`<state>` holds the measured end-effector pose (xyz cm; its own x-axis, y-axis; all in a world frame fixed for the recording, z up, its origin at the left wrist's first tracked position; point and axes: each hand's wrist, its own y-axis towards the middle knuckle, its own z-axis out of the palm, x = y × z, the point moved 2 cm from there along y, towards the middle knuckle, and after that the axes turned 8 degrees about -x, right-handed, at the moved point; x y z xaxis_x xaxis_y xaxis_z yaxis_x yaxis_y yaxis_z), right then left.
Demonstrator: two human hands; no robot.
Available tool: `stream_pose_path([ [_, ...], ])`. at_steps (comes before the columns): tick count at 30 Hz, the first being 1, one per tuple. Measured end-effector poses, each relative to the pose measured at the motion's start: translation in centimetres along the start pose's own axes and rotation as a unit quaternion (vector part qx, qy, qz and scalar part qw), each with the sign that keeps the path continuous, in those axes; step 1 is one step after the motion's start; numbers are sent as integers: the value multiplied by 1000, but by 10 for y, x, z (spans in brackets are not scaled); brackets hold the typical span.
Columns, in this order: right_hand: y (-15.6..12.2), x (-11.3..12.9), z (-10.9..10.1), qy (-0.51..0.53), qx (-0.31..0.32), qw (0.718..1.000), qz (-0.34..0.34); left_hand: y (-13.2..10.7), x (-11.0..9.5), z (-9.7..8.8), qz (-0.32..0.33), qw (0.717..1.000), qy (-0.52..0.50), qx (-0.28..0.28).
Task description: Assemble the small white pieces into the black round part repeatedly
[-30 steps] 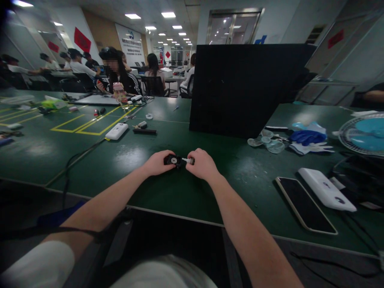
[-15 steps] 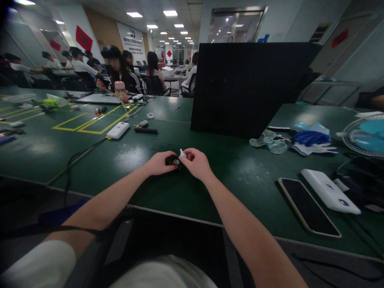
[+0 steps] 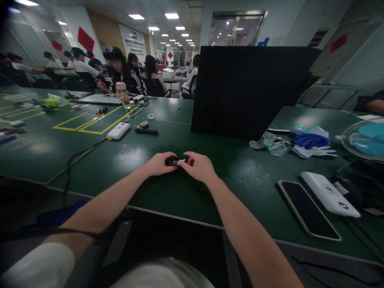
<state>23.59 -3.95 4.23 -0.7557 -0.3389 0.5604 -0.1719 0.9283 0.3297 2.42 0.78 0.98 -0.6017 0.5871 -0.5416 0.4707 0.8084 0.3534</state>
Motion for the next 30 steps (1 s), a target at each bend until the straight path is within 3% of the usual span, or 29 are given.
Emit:
stream_pose_path([
  [6, 0, 1, 0, -12, -17, 998, -51, 0, 0, 0, 3, 1000, -1, 6],
  [11, 1, -3, 5, -60, -3, 998, 28, 0, -3, -1, 5, 1000, -7, 13],
  [18, 5, -14, -5, -28, -54, 991, 116, 1, -1, -3, -6, 999, -15, 28],
  [22, 8, -24, -3, -46, -17, 983, 177, 2, -1, -3, 7, 1000, -7, 23],
  [26, 9, -28, 1, -50, 16, 979, 197, 1, 2, -3, 24, 1000, 0, -5],
  [30, 8, -30, 1, -36, 33, 977, 208, -5, 23, -18, -12, 1000, 5, -25],
])
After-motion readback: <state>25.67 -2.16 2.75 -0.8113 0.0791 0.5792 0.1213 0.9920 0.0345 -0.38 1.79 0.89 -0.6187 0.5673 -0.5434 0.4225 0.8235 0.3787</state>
